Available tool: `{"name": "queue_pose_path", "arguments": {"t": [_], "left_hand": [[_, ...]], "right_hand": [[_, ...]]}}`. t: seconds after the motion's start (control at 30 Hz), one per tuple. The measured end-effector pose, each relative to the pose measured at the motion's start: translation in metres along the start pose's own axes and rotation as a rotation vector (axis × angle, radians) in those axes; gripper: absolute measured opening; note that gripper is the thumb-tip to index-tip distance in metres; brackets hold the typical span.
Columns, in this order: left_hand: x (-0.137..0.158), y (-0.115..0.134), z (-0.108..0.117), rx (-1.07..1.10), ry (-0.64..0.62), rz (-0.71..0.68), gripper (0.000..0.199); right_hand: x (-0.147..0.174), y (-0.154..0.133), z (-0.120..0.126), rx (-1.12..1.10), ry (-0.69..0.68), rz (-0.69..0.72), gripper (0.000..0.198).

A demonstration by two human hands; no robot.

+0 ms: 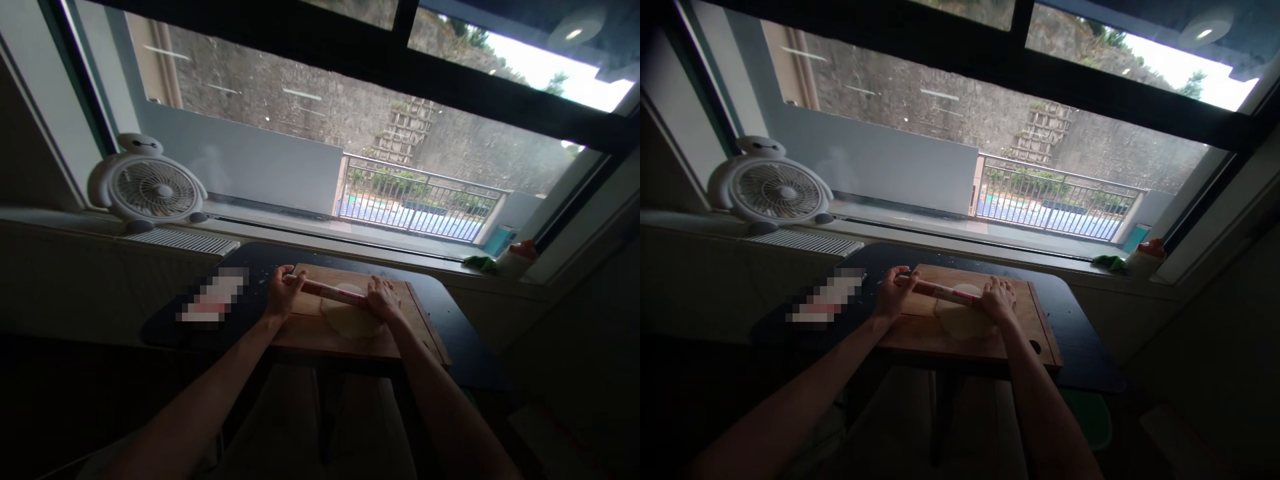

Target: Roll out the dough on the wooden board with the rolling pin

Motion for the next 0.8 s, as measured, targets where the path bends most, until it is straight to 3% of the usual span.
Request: {"name": "queue_pose_path", "arguments": {"t": [0.13, 0.37, 0.47, 0.57, 0.67, 0.8], "left_hand": [[-0.001, -0.001, 0.001, 0.032, -0.009, -0.002, 0.057], [-0.002, -0.004, -0.002, -0.042, -0.054, -0.052, 0.04], [0.0, 0.0, -0.004, -0.235, -0.025, -0.211, 0.029], [0.004, 0.012, -0.007, -0.587, -0.002, -0.397, 0.027], [0.009, 0.026, -0.01, -0.816, -0.045, -0.486, 0.027], [0.025, 0.035, -0.013, -0.893, -0.18, -0.529, 0.027]], "right_hand": [[-0.016, -0.007, 0.006, -0.011, -0.023, -0.032, 0.047], [0.065, -0.002, 0.0, 0.089, 0.072, 0.27, 0.047], [0.072, -0.002, 0.002, 0.123, 0.096, 0.295, 0.047], [0.052, -0.008, 0.007, 0.185, 0.089, 0.237, 0.046], [0.044, -0.013, 0.011, 0.216, 0.114, 0.201, 0.046], [0.08, -0.011, 0.007, 0.217, 0.213, 0.306, 0.047]]}}
Point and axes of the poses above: each hand's wrist, its own x-axis away from the middle knuckle, its own z-axis out of the back of the hand, y = z × x, the point moved 5 cm from there along -x, towards the middle knuckle, and after that the axes turned 4 degrees about z, right-handed, at the moved point
